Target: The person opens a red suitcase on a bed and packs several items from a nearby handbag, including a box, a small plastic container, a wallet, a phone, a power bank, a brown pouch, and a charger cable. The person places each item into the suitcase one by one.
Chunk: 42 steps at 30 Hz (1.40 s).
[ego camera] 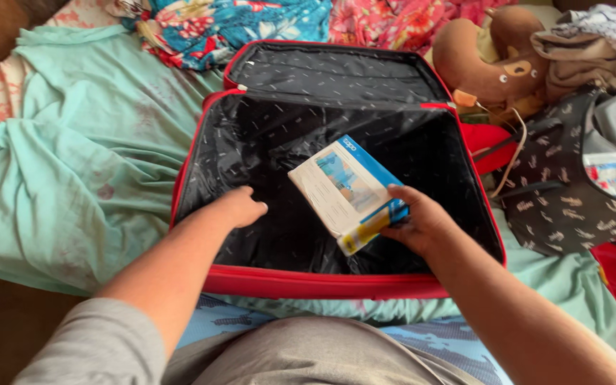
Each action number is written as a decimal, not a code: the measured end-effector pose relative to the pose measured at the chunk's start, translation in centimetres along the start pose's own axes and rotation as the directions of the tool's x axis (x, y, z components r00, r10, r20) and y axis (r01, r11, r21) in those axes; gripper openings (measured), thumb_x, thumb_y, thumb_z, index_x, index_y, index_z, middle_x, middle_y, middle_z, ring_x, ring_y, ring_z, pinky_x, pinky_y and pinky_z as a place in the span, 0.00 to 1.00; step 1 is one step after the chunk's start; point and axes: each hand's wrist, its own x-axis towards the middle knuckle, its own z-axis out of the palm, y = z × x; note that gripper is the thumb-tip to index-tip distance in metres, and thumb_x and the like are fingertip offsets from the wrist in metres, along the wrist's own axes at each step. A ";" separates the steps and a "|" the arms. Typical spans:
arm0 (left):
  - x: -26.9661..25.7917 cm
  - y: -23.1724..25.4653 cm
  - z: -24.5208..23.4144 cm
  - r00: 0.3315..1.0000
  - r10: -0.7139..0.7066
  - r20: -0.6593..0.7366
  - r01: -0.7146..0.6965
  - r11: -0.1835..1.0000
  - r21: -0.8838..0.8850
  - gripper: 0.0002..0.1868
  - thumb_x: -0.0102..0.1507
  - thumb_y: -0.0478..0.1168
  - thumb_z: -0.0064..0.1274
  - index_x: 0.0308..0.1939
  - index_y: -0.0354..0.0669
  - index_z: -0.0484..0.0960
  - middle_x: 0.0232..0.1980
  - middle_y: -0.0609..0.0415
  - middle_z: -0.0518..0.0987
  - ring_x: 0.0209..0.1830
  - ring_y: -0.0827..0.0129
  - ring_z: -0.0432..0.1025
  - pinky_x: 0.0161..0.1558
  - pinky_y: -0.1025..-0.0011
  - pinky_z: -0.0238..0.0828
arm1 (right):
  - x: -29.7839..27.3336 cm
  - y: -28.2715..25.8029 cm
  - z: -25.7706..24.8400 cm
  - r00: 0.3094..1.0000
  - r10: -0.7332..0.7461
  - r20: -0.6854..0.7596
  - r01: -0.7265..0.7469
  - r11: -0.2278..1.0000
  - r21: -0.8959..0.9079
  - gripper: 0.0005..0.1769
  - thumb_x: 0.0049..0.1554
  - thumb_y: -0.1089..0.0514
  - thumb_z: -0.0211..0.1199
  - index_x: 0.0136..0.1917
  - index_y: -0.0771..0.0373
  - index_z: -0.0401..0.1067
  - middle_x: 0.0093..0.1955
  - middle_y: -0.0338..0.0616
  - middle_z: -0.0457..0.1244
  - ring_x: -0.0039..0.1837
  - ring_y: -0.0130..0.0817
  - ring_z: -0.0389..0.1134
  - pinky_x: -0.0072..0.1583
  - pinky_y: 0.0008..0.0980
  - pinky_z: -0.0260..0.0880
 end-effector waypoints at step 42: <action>-4.5 3.6 -2.9 0.978 -0.123 -0.170 -0.105 0.417 -0.903 0.17 0.62 0.43 0.53 0.50 0.39 0.83 0.31 0.57 0.78 0.26 0.75 0.69 0.30 0.73 0.69 | -1.9 2.8 10.2 0.942 0.326 0.078 -0.230 0.797 -0.559 0.53 0.55 0.39 0.61 0.84 0.32 0.32 0.78 0.56 0.52 0.74 0.61 0.59 0.61 0.68 0.69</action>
